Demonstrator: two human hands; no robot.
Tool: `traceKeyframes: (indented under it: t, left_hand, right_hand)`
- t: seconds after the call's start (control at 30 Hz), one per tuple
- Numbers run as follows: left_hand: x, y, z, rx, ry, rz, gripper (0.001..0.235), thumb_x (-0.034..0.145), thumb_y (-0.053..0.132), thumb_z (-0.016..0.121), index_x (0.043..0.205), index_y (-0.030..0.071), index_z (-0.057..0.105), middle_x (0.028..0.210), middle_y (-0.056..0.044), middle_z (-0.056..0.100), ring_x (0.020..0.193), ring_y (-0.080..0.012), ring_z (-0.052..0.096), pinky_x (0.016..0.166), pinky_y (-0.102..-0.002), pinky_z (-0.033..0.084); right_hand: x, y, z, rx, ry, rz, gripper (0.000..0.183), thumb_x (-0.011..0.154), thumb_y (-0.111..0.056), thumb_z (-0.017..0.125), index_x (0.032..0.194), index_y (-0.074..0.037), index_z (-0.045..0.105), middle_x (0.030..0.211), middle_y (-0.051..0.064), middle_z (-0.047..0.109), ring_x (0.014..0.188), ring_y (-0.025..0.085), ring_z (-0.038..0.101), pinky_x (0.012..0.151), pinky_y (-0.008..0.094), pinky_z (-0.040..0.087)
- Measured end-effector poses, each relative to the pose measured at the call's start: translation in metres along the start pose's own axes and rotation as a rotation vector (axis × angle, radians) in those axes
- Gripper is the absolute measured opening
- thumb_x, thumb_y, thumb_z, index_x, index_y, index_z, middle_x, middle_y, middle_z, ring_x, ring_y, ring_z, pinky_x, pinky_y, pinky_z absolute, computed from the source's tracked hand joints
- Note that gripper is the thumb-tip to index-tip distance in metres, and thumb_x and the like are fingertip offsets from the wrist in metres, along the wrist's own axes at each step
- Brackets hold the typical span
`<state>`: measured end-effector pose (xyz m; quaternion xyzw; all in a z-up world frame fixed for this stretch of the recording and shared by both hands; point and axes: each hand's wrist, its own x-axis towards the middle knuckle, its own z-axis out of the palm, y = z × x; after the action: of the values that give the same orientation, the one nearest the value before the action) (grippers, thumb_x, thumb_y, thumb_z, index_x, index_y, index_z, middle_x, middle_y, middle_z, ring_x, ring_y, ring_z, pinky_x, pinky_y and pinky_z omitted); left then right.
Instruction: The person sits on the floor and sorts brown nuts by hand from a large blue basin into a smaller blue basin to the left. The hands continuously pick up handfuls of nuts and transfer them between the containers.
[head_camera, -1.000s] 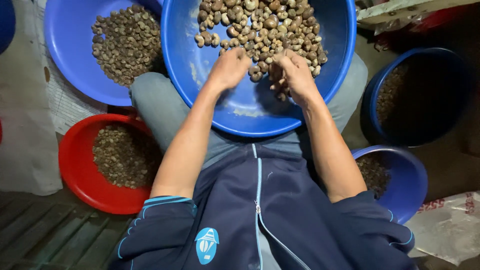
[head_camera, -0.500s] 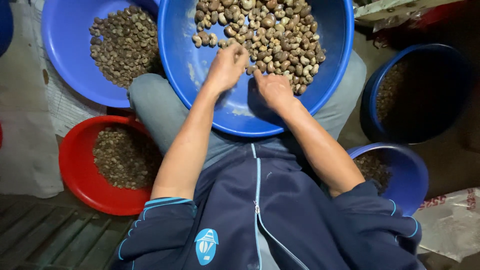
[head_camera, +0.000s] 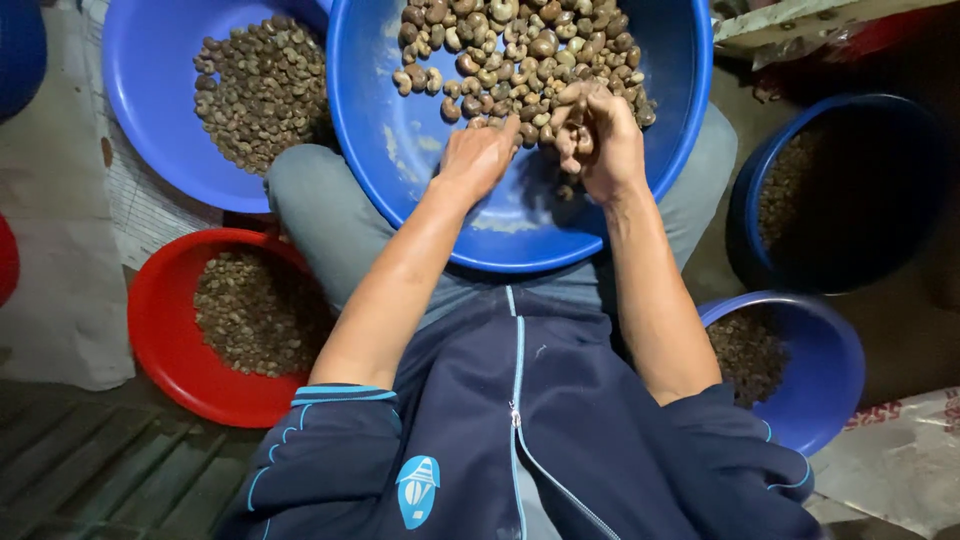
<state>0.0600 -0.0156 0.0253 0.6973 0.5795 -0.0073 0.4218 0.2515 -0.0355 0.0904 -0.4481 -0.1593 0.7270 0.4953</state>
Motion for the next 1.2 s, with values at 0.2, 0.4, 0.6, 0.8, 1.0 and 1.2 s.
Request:
traceKeyframes:
  t: [0.2,0.4,0.6,0.8,1.0,1.2]
  left_hand:
    - [-0.013,0.023,-0.038,-0.026,-0.165,-0.002,0.02,0.11,0.026,0.054,0.114,0.006,0.051,0.083,-0.007,0.06,0.057,-0.0168,0.055,0.054,-0.029,0.056]
    - [-0.004,-0.011,-0.053,-1.276,-0.064,0.178,0.009,0.103,0.014,0.058,0.097,0.008,0.06,0.075,-0.006,0.065,0.055,-0.0116,0.057,0.043,-0.023,0.047]
    - [-0.033,0.012,-0.088,-1.562,0.051,0.288,0.037,0.098,0.038,0.058,0.112,0.004,0.065,0.086,-0.011,0.071,0.061,-0.0126,0.064,0.044,-0.02,0.044]
    - [-0.019,0.004,-0.075,-1.256,0.235,-0.088,0.009,0.093,0.015,0.063,0.093,0.007,0.067,0.076,-0.006,0.07,0.051,-0.009,0.056,0.038,-0.021,0.035]
    - [0.0,-0.016,-0.04,-0.353,0.279,-0.08,0.026,0.099,0.017,0.059,0.123,0.009,0.067,0.079,0.003,0.066,0.049,-0.0066,0.051,0.047,-0.024,0.049]
    - [0.01,-0.043,-0.005,0.201,0.482,0.145,0.017,0.093,0.015,0.074,0.093,0.003,0.062,0.059,-0.004,0.06,0.043,-0.0191,0.053,0.044,-0.04,0.05]
  right_hand:
    - [-0.015,-0.01,0.027,-0.214,0.258,-0.032,0.032,0.096,-0.04,0.066,0.08,-0.013,0.061,0.067,0.0,0.057,0.048,0.007,0.048,0.038,0.021,0.033]
    - [0.01,0.019,0.004,-1.057,0.087,-0.233,0.018,0.109,-0.023,0.056,0.099,-0.008,0.056,0.082,0.004,0.058,0.061,0.013,0.059,0.05,0.026,0.057]
    - [0.026,0.055,0.002,-1.711,-0.138,-0.471,0.038,0.095,-0.016,0.07,0.129,-0.008,0.055,0.081,0.019,0.071,0.066,0.04,0.066,0.056,0.052,0.051]
    - [0.043,0.075,0.01,-1.845,-0.181,-0.538,0.021,0.101,-0.019,0.045,0.121,-0.011,0.05,0.089,0.014,0.073,0.069,0.04,0.068,0.055,0.052,0.047]
    - [0.055,0.1,-0.024,-1.905,-0.144,-0.649,0.024,0.103,-0.018,0.048,0.125,-0.009,0.054,0.075,0.012,0.066,0.061,0.036,0.062,0.052,0.049,0.045]
    - [0.04,0.043,0.016,-0.947,-0.013,-0.161,0.018,0.099,-0.021,0.068,0.107,-0.006,0.062,0.08,-0.001,0.06,0.061,0.007,0.051,0.051,0.02,0.041]
